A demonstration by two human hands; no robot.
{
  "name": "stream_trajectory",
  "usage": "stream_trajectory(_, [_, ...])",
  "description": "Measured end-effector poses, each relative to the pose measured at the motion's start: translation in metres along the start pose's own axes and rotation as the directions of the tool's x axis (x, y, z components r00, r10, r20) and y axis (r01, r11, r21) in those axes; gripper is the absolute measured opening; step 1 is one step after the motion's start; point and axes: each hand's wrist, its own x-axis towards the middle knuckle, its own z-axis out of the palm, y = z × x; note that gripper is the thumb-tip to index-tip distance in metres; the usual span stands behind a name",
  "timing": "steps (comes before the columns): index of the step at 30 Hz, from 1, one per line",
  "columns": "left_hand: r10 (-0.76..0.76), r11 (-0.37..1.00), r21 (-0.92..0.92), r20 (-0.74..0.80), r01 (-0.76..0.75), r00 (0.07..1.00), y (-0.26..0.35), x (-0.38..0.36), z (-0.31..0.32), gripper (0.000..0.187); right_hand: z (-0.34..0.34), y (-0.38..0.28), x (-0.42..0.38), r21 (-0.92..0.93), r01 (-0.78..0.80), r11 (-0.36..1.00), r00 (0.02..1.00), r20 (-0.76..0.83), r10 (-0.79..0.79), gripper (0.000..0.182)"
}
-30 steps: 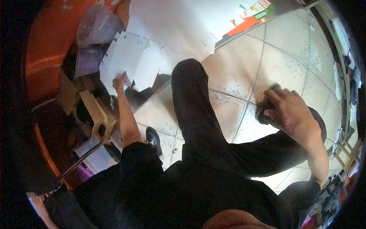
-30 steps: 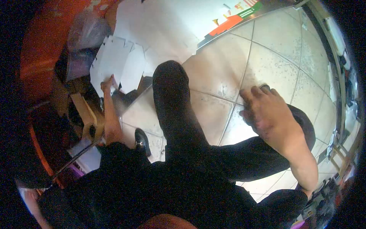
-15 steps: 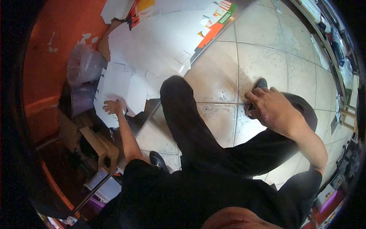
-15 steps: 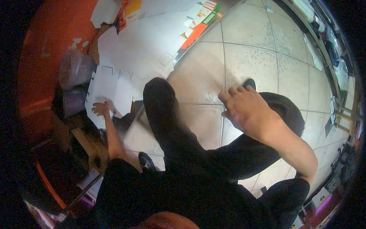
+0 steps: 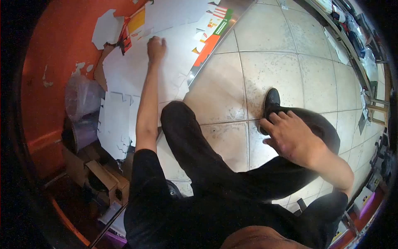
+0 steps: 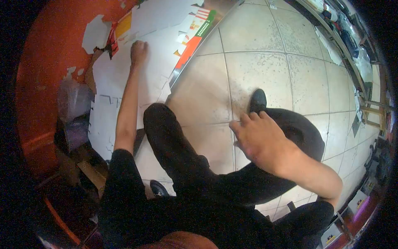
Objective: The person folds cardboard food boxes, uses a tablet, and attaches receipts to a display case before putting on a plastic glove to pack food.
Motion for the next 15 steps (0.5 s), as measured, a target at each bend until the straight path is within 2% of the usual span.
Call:
stream_trajectory(2, [-0.149,0.984,0.099,0.034,0.145,0.988,-0.026,0.026,-0.001,0.027,-0.001,0.010,-0.005,0.004,-0.020,1.000,0.999,0.035,0.020,0.035])
stream_trajectory(3, [-0.173,0.984,0.058,0.062,0.170,0.983,-0.047,0.035,-0.006,0.026,-0.001,0.014,-0.008,0.009,-0.024,1.000,0.999,0.032,0.023,0.035])
stream_trajectory(4, [-0.080,0.952,0.303,0.113,0.042,0.990,-0.095,0.044,0.015,0.028,-0.002,0.018,-0.011,0.010,-0.050,0.999,0.998,0.045,0.050,0.036])
stream_trajectory(6, [-0.145,0.932,0.312,-0.145,0.184,0.979,-0.147,0.048,0.024,0.031,-0.005,0.025,-0.012,0.014,-0.079,0.997,0.995,0.061,0.078,0.037])
stream_trajectory(8, [-0.243,0.966,0.098,0.025,0.239,0.970,-0.137,0.050,-0.029,0.051,-0.010,0.031,-0.009,-0.007,-0.084,0.996,0.988,0.132,0.084,0.039])
stream_trajectory(9, [-0.246,0.965,0.101,0.037,0.241,0.969,-0.167,0.054,-0.017,0.051,-0.014,0.033,-0.007,0.000,-0.082,0.997,0.987,0.142,0.081,0.039])
stream_trajectory(11, [-0.296,0.934,-0.148,0.188,0.325,0.937,-0.250,0.059,0.009,0.083,-0.020,0.037,-0.001,0.013,-0.083,0.996,0.956,0.282,0.076,0.042])
stream_trajectory(12, [-0.301,0.932,-0.143,0.203,0.332,0.932,-0.249,0.059,0.017,0.083,-0.018,0.040,0.001,0.020,-0.069,0.997,0.962,0.266,0.061,0.042])
stream_trajectory(14, [-0.255,0.944,-0.151,0.225,0.292,0.940,-0.240,0.064,0.021,0.108,-0.013,0.042,0.002,0.013,-0.075,0.997,0.965,0.254,0.070,0.045])
stream_trajectory(15, [-0.261,0.942,-0.148,0.236,0.300,0.936,-0.244,0.066,0.023,0.108,-0.013,0.042,0.003,-0.004,-0.086,0.996,0.971,0.224,0.085,0.048])
